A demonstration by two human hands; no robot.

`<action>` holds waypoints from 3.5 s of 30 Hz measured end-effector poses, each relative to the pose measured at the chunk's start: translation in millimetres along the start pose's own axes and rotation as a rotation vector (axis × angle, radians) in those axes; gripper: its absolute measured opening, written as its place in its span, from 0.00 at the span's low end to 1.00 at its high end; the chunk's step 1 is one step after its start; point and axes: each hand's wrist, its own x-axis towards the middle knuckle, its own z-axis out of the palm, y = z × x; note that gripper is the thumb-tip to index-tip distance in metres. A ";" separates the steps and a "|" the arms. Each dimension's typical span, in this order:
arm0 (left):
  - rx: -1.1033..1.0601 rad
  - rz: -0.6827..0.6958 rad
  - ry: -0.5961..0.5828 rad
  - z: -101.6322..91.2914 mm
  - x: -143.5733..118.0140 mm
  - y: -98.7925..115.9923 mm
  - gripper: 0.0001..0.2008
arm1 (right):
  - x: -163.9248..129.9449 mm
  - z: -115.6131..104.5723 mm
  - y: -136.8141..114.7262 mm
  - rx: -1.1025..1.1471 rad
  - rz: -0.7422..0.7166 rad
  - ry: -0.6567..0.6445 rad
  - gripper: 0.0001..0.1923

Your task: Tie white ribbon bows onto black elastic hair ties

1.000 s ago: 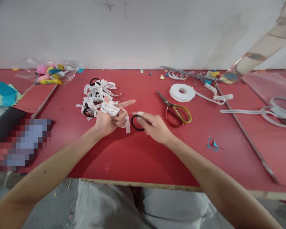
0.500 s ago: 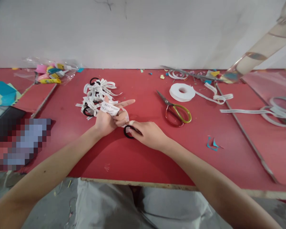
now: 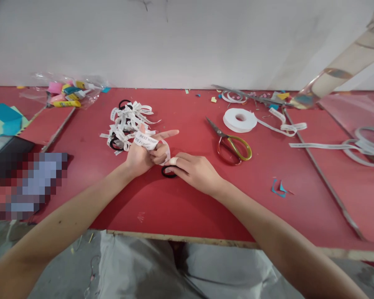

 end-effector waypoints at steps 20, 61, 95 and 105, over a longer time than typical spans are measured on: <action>0.217 -0.082 0.002 10.2 -0.8 -2.7 0.38 | -2.1 2.5 5.4 -0.224 -0.214 0.086 0.12; 0.235 -0.057 0.048 10.9 0.1 -3.2 0.36 | -0.7 4.9 3.7 -0.094 -0.168 0.161 0.17; 0.237 -0.058 0.041 8.7 0.4 -4.8 0.35 | 0.2 9.1 0.4 -0.166 -0.148 0.138 0.18; 0.282 -0.068 0.075 13.0 0.6 -3.7 0.34 | 0.5 10.4 2.3 -0.132 -0.124 0.126 0.14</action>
